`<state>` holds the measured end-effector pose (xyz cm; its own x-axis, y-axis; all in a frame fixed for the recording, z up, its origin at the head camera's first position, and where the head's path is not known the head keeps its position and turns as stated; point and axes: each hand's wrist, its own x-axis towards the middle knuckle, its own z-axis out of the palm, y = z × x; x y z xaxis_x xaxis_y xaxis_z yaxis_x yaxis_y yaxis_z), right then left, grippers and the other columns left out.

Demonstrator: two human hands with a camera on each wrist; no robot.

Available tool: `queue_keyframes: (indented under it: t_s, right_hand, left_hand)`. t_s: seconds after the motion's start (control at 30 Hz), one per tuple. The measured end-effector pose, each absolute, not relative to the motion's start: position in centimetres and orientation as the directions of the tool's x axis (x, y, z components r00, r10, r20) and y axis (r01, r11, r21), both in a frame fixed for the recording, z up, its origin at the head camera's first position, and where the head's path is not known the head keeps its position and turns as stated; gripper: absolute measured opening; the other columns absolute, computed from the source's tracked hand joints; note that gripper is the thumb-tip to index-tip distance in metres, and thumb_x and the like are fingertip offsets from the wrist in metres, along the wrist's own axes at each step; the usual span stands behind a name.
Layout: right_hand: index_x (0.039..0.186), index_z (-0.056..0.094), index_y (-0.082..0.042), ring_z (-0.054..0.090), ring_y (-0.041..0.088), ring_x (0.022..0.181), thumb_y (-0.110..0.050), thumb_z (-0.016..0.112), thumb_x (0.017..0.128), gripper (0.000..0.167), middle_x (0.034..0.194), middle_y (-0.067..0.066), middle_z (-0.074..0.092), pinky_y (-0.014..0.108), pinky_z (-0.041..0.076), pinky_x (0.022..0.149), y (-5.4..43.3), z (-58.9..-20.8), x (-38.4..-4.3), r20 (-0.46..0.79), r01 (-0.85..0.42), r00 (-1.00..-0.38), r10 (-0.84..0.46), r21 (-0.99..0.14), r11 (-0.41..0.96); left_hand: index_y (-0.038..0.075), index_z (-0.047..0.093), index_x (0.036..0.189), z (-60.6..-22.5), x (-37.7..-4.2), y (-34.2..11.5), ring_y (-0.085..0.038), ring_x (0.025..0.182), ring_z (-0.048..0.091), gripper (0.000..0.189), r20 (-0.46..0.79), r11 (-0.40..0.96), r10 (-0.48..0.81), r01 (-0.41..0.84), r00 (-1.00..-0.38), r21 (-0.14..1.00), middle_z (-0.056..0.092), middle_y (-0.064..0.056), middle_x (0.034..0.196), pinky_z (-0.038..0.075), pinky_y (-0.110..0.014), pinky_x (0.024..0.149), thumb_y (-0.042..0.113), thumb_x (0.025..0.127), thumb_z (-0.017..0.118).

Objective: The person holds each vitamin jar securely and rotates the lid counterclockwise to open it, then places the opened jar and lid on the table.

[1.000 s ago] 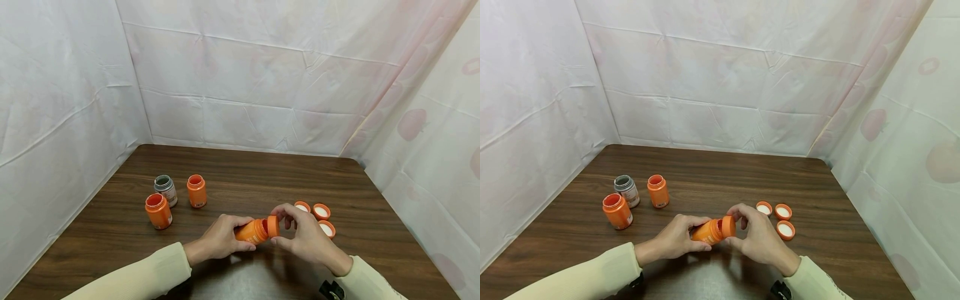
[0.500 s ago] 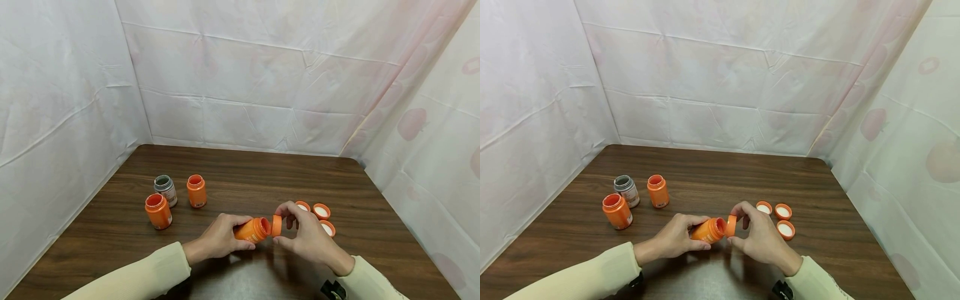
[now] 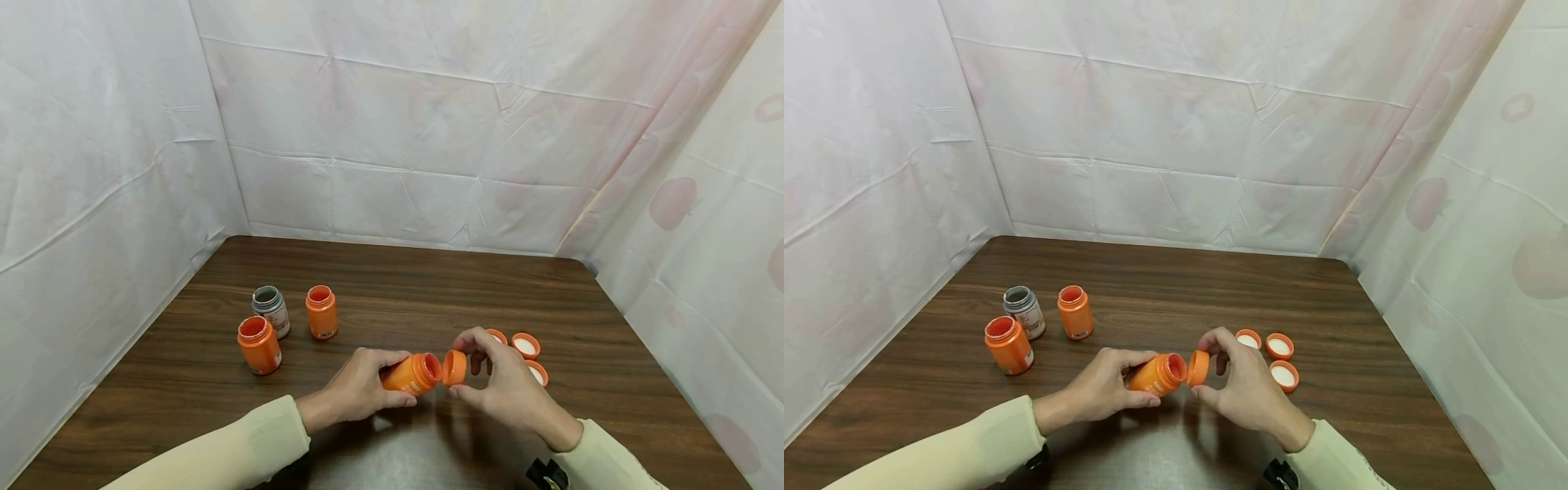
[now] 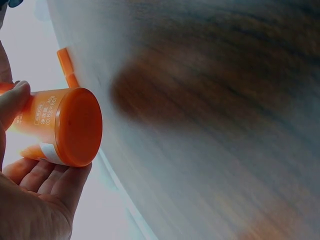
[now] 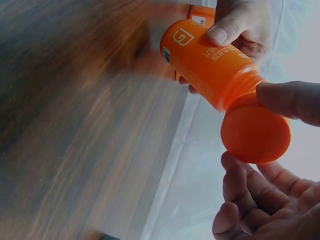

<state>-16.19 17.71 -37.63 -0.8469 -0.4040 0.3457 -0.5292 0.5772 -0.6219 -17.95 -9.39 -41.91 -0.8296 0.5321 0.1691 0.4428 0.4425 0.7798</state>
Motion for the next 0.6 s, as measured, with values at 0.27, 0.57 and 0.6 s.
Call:
queue_keyframes:
  t_s: [0.27, 0.57, 0.6]
  right_hand:
    - [0.116, 0.064, -0.020, 0.059, 0.015, 0.081, -0.007, 0.093, 0.071, 0.055, 0.097, -0.012, 0.064, 0.029, 0.046, 0.069, 18.1, -37.5, -16.2, 0.345, -0.517, -0.855, -0.387, -0.630, 0.579]
    - [0.112, 0.062, -0.017, 0.062, 0.015, 0.078, -0.004, 0.093, 0.066, 0.057, 0.094, -0.006, 0.067, 0.029, 0.047, 0.066, 18.8, -37.7, -16.4, 0.341, -0.474, -0.880, -0.330, -0.671, 0.570]
    - [0.112, 0.062, -0.017, 0.061, 0.014, 0.078, -0.004, 0.093, 0.066, 0.057, 0.094, -0.006, 0.067, 0.029, 0.047, 0.065, 18.8, -37.7, -16.4, 0.339, -0.468, -0.883, -0.324, -0.670, 0.576]
  left_hand:
    - [0.024, 0.071, 0.129, -41.7, -17.9, -9.5, -0.007, 0.089, 0.064, 0.054, 0.177, 0.441, 0.509, 0.432, -0.842, 0.786, 0.071, 0.013, 0.106, 0.053, -0.026, 0.080, 0.029, 0.079, 0.091]
    - [0.023, 0.071, 0.127, -41.6, -17.9, -9.7, -0.006, 0.088, 0.064, 0.052, 0.200, 0.428, 0.482, 0.429, -0.853, 0.796, 0.071, 0.013, 0.106, 0.054, -0.027, 0.081, 0.028, 0.079, 0.091]
    - [0.023, 0.071, 0.128, -41.6, -17.9, -9.8, -0.006, 0.088, 0.064, 0.052, 0.204, 0.425, 0.477, 0.428, -0.855, 0.797, 0.071, 0.013, 0.106, 0.054, -0.027, 0.081, 0.028, 0.079, 0.091]
